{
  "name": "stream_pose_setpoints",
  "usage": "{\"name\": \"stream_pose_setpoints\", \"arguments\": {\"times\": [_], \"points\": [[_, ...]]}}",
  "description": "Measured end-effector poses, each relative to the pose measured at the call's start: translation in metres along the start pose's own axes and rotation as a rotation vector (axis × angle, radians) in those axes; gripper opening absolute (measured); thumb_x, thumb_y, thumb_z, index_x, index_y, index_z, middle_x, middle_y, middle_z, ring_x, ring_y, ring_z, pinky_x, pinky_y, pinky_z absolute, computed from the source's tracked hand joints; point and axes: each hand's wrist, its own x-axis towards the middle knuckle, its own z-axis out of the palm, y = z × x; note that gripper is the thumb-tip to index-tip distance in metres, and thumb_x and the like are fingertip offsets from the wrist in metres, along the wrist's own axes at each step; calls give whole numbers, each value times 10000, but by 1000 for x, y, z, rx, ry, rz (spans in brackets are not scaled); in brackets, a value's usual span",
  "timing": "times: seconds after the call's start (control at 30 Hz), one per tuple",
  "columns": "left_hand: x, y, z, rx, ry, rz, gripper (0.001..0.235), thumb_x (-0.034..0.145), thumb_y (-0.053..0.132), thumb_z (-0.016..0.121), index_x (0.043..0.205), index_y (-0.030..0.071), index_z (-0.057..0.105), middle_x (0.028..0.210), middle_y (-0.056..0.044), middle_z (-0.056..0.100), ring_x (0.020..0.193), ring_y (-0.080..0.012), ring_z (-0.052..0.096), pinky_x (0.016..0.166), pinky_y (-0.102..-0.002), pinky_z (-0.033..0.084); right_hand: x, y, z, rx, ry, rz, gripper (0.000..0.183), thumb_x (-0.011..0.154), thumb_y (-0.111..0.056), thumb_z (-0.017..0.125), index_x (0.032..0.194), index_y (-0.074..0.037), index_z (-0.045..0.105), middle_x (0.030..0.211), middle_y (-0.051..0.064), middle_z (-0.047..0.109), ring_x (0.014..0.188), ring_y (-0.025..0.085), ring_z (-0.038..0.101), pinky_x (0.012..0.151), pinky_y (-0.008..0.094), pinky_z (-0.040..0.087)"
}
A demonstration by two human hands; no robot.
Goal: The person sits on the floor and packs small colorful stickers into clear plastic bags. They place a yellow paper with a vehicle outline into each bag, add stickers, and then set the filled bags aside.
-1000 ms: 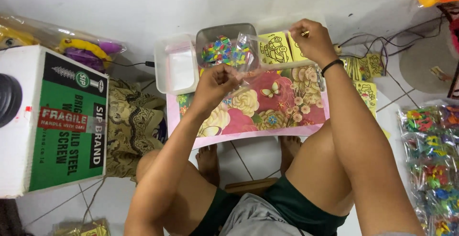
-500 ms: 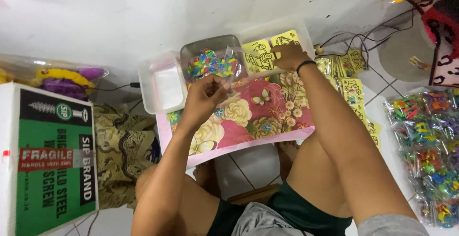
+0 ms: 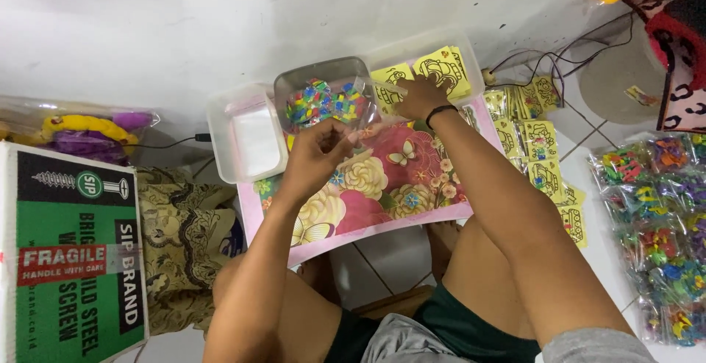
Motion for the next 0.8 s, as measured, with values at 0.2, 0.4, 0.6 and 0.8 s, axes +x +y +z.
{"name": "stream_pose_setpoints", "arguments": {"times": [0.2, 0.4, 0.6, 0.8], "points": [[1, 0, -4, -4, 16, -28, 112, 974, 150, 726, 982, 39, 731, 718, -146, 701, 718, -170, 633, 727, -334, 550, 4, -4, 6, -120, 113, -3, 506, 858, -338, 683, 1348, -212, 667, 1329, 224, 565, 1314, 475, 486, 1025, 747, 300], [0, -1, -5, 20, 32, -13, 112, 977, 143, 721, 989, 32, 728, 717, -153, 707, 715, -183, 652, 724, -348, 554, -20, -17, -27, 215, 291, -110, 163, 856, -54, 745, 1019, -55, 737, 1097, 203, 537, 1053, 463, 650, 854, 612, 540], [-3, 15, -8, -83, 9, -25, 114, 982, 141, 708, 973, 29, 689, 787, -8, 648, 695, -63, 559, 652, -199, 456, -37, -32, -61, 508, 569, -283, 331, 707, 147, 543, 912, -89, 652, 757, 33, 483, 642, 182, 447, 550, 346, 366], [-8, 17, -9, -123, 40, -51, 118, 961, 125, 725, 964, 16, 681, 819, -42, 686, 730, -94, 633, 708, -227, 572, -69, -46, -95, 673, 610, -364, 641, 772, 111, 566, 1370, -119, 578, 618, -6, 461, 532, 133, 416, 519, 294, 331]]}}
